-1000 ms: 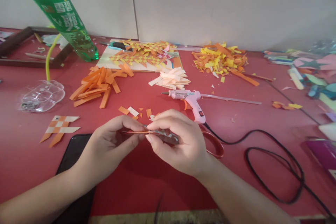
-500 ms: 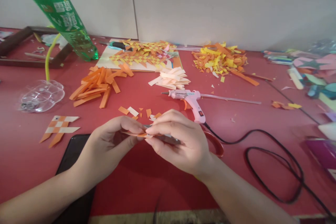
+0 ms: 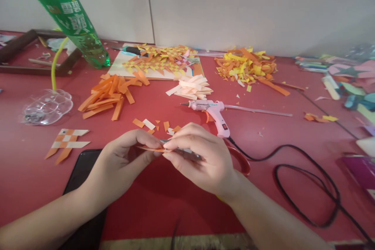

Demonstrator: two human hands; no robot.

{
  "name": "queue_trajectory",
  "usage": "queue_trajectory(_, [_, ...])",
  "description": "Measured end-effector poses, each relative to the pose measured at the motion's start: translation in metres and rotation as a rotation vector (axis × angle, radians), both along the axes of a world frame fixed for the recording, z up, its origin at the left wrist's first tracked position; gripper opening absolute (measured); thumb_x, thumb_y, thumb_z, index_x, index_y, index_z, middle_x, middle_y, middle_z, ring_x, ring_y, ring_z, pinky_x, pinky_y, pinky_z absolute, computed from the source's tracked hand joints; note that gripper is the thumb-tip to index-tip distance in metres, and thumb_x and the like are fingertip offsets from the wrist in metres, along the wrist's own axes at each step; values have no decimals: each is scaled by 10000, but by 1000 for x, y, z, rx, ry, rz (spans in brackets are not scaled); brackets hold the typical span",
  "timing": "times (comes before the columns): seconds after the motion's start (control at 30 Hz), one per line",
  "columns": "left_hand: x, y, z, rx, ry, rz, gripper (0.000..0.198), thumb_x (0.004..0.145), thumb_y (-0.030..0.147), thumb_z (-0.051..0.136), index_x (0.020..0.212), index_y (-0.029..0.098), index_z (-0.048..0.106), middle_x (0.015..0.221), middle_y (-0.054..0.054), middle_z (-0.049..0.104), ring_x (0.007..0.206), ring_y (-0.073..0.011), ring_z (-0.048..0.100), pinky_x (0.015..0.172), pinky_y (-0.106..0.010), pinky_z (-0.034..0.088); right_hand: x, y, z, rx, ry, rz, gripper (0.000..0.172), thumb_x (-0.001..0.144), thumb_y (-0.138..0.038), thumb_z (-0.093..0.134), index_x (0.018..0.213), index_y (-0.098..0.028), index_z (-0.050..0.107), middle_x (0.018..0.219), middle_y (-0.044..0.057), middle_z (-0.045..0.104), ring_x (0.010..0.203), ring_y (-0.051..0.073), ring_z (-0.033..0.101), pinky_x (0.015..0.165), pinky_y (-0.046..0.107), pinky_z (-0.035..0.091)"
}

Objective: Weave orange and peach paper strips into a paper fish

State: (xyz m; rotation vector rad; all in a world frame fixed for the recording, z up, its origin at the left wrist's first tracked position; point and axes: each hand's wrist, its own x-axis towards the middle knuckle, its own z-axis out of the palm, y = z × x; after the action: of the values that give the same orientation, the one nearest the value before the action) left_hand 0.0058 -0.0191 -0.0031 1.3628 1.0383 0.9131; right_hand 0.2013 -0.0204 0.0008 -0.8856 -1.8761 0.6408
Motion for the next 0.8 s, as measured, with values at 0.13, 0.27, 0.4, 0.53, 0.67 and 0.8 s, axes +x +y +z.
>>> queue_trajectory(0.13, [-1,1,0,-7,17,5,85,876,177,644,832,247,668,837,33,712,801,-106,661,763,-209,531,0,-1,0,-13,10,9,247,812,-48,654,982,-227,667,830,20,633,706,135,606,591,282,515])
queue_trajectory(0.27, [0,1,1,-6,15,3,65,866,187,656,822,234,661,829,30,716,789,-106,665,752,-203,534,0,-2,-1,-40,26,15,256,810,-31,648,987,-215,667,850,23,624,709,125,601,586,270,501])
queue_trajectory(0.4, [1,1,2,6,18,6,83,857,150,647,816,223,656,812,30,718,771,-99,669,731,-187,536,0,-1,-2,-54,30,6,243,813,-38,648,979,-213,671,852,21,627,708,121,601,586,262,493])
queue_trajectory(0.53, [2,1,1,9,11,12,90,851,138,648,813,220,654,809,35,719,759,-90,669,728,-174,537,0,0,-2,-60,32,5,242,811,-26,646,971,-206,672,854,21,628,726,118,602,609,261,490])
queue_trajectory(0.67, [1,1,2,1,7,11,80,853,154,656,812,223,655,806,39,717,753,-85,665,724,-169,536,0,-2,-3,-64,36,5,250,814,-23,645,978,-210,671,856,17,628,737,117,598,627,267,488])
queue_trajectory(0.8, [0,0,2,-26,-18,12,77,858,159,659,816,223,654,810,40,715,764,-83,665,728,-165,532,-1,3,-3,-79,27,6,267,821,-52,658,1013,-236,666,883,20,628,768,134,605,651,285,497])
